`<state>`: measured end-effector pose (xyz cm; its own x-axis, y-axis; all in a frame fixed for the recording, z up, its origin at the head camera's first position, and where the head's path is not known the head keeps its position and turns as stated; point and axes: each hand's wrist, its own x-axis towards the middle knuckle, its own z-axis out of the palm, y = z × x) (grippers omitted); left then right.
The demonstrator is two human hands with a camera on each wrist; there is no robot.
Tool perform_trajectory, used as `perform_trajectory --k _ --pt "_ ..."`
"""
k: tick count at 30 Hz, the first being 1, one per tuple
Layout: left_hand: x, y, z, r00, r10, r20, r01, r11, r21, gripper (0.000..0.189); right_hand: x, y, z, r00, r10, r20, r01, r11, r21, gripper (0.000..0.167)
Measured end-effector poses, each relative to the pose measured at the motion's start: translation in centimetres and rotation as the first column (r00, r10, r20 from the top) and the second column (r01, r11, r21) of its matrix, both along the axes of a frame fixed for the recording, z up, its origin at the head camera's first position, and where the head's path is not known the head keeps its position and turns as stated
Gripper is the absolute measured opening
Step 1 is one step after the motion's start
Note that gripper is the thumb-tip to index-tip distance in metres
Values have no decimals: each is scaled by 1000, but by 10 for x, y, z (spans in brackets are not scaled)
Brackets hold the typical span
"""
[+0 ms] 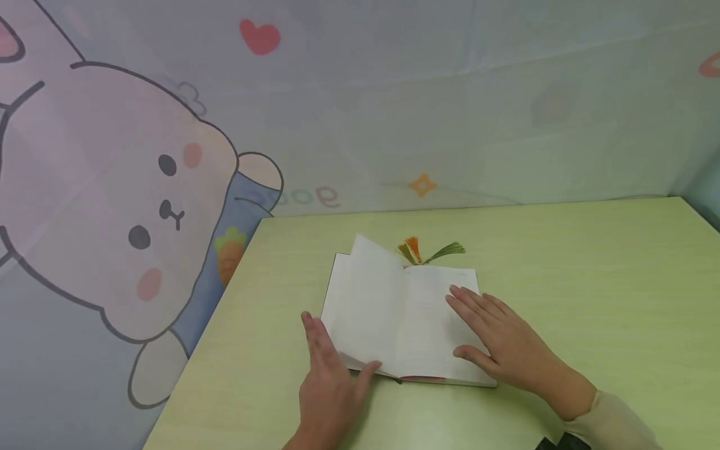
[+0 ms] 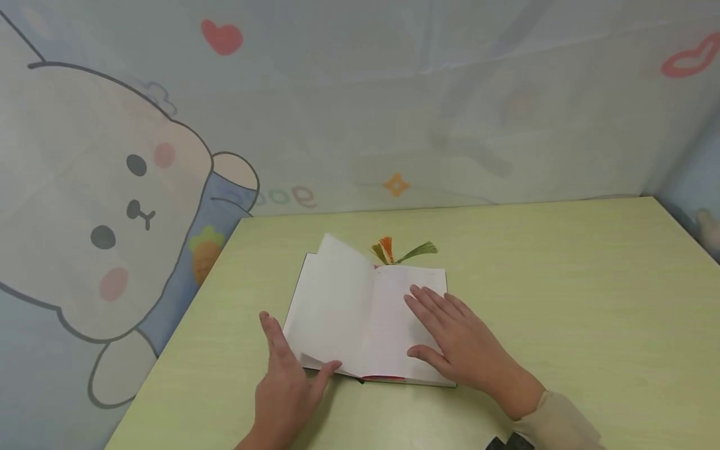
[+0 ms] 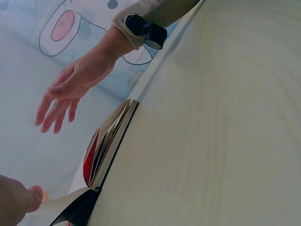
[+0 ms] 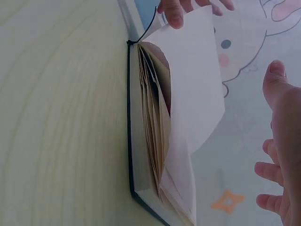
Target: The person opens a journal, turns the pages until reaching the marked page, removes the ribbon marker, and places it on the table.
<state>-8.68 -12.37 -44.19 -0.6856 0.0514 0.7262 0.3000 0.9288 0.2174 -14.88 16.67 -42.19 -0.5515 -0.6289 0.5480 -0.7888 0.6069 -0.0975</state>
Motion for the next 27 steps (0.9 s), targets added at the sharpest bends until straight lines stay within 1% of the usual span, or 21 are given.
perform_trajectory --k 3,6,7,9,11,13,15,17,20,24,27 --pt "-1 -1 0 1000 3 -17 -3 1000 -26 116 0 1 -2 1000 -4 -6 4 1000 2 69" --pt "-2 -2 0 999 22 -33 -25 997 -71 118 -1 2 -3 1000 -10 -5 10 1000 7 69" --pt "-2 -3 1 999 28 -28 -31 996 -89 117 -1 2 -4 1000 -12 -2 12 1000 9 69" --pt "-3 -4 2 999 43 -2 -43 991 -128 116 -1 3 -4 1000 -15 11 14 1000 14 68" --pt "-3 -5 3 997 62 45 -54 984 -172 115 -1 4 -4 999 -24 22 23 1000 21 68" --pt "-3 -6 4 991 79 105 -54 974 -219 112 -1 5 -5 999 -30 25 29 999 26 67" --pt "-5 -8 5 985 90 144 -49 962 -269 107 -1 6 -6 999 -33 21 32 999 32 66" --pt "-6 -10 5 979 88 184 -29 953 -302 102 -2 7 -7 999 -29 18 29 999 38 65" --pt "-8 -12 3 969 60 240 24 943 -332 94 -2 8 -9 999 -26 21 25 998 54 63" --pt "-9 -15 2 956 14 292 97 926 -364 84 -3 10 -11 999 -30 37 27 996 82 62" --pt "-10 -17 2 946 -4 324 133 917 -377 77 -3 11 -13 998 -38 41 33 994 100 62"
